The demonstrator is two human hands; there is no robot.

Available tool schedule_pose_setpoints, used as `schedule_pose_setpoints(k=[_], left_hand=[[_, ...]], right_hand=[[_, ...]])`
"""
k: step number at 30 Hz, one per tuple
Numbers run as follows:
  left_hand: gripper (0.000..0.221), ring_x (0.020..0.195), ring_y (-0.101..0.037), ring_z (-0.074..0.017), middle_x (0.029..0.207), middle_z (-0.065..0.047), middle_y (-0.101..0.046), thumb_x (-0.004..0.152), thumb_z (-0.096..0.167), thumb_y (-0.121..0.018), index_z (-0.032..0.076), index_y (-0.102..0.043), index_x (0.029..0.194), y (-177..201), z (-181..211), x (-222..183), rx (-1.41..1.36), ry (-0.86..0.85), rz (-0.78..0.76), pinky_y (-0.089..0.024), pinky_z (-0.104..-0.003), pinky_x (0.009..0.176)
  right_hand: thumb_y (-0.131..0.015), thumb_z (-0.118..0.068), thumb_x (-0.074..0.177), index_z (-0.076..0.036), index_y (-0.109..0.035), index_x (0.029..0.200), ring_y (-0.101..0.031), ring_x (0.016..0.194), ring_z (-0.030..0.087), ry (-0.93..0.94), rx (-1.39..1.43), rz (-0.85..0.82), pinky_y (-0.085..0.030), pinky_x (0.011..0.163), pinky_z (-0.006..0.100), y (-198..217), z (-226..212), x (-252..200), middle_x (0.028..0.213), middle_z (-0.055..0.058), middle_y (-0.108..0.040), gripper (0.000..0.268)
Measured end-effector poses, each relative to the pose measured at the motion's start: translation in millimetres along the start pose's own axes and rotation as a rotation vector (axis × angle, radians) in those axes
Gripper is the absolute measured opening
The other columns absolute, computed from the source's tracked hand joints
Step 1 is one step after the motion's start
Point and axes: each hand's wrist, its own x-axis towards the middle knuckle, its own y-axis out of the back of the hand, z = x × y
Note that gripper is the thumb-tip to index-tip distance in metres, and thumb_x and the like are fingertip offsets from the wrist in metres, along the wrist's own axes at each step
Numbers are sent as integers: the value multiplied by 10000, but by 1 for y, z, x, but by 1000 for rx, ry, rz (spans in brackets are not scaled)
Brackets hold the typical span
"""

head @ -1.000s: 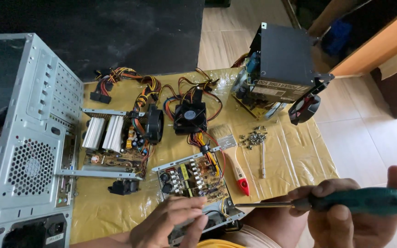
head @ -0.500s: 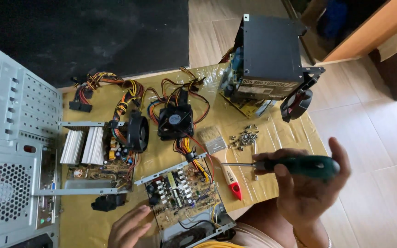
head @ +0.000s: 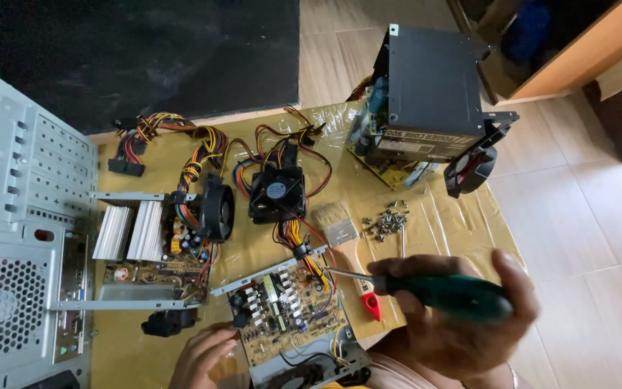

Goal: A person is disassembling a computer power supply unit by removing screws from the internal circuit board and the outer casing using a manual screwdriver.

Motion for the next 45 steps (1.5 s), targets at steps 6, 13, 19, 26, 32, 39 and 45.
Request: schedule_pose_setpoints(k=[6, 13, 19, 26, 32, 39, 45], left_hand=[[916, 1381, -593, -313, 1450, -94, -634, 778, 766, -711, 137, -578, 1431, 10, 9, 11, -139, 5, -36, -444, -511, 1174], [877, 1380, -582, -333, 1461, -108, -606, 831, 745, -690, 151, -545, 1460, 3, -9, 8, -206, -23, -89, -504, -518, 1157], [857, 1374, -596, -295, 1456, -67, -650, 775, 718, -780, 186, -602, 1423, 1, -31, -5, -101, -16, -148, -445, -501, 1162], [799, 1390, -572, -293, 1449, -63, -652, 851, 731, -647, 180, -607, 1428, 1, -38, -9, -86, 16, -142, -431, -505, 1173], [694, 1370, -596, -248, 1407, -41, -694, 1034, 629, -266, 173, -712, 1309, 3, -25, -6, -39, 111, -142, -449, -455, 1130], [375, 1215, -688, -236, 1214, -30, -757, 972, 412, -540, 159, -725, 1179, 9, 72, 39, 71, 363, 164, -560, -432, 1038], [393, 1237, -683, -223, 1221, -34, -750, 935, 439, -591, 170, -703, 1199, 9, 73, 37, 154, 360, 154, -537, -409, 1075]], right_hand=[[-668, 42, 951, -132, -166, 1549, -832, 984, 323, 109, 16, -269, -702, 864, 421, -7, 27, 11, 1147, 228, -723, 800], [-695, 7, 988, -96, -189, 1569, -799, 999, 268, 139, -93, -354, -643, 877, 371, -11, 45, 14, 1129, 173, -740, 778], [-731, 21, 982, -82, -206, 1579, -769, 968, 262, 165, -52, -363, -660, 872, 364, -11, 55, 12, 1150, 176, -709, 802], [-778, -41, 983, 0, -222, 1559, -793, 1003, 246, 205, -200, -372, -652, 915, 310, -15, 56, 17, 1198, 170, -702, 801], [-686, -139, 1076, -27, -278, 1558, -669, 860, 263, 312, -59, -541, -554, 724, 370, -13, 49, 44, 1213, 206, -677, 640], [-708, -190, 1061, -49, -470, 1475, -750, 1093, 308, 498, 28, -647, -661, 922, 394, -17, 43, 88, 1248, 199, -675, 498], [-753, -257, 1055, -49, -537, 1411, -683, 947, 222, 628, 4, -655, -619, 752, 359, -24, 44, 100, 1098, 117, -618, 465]])
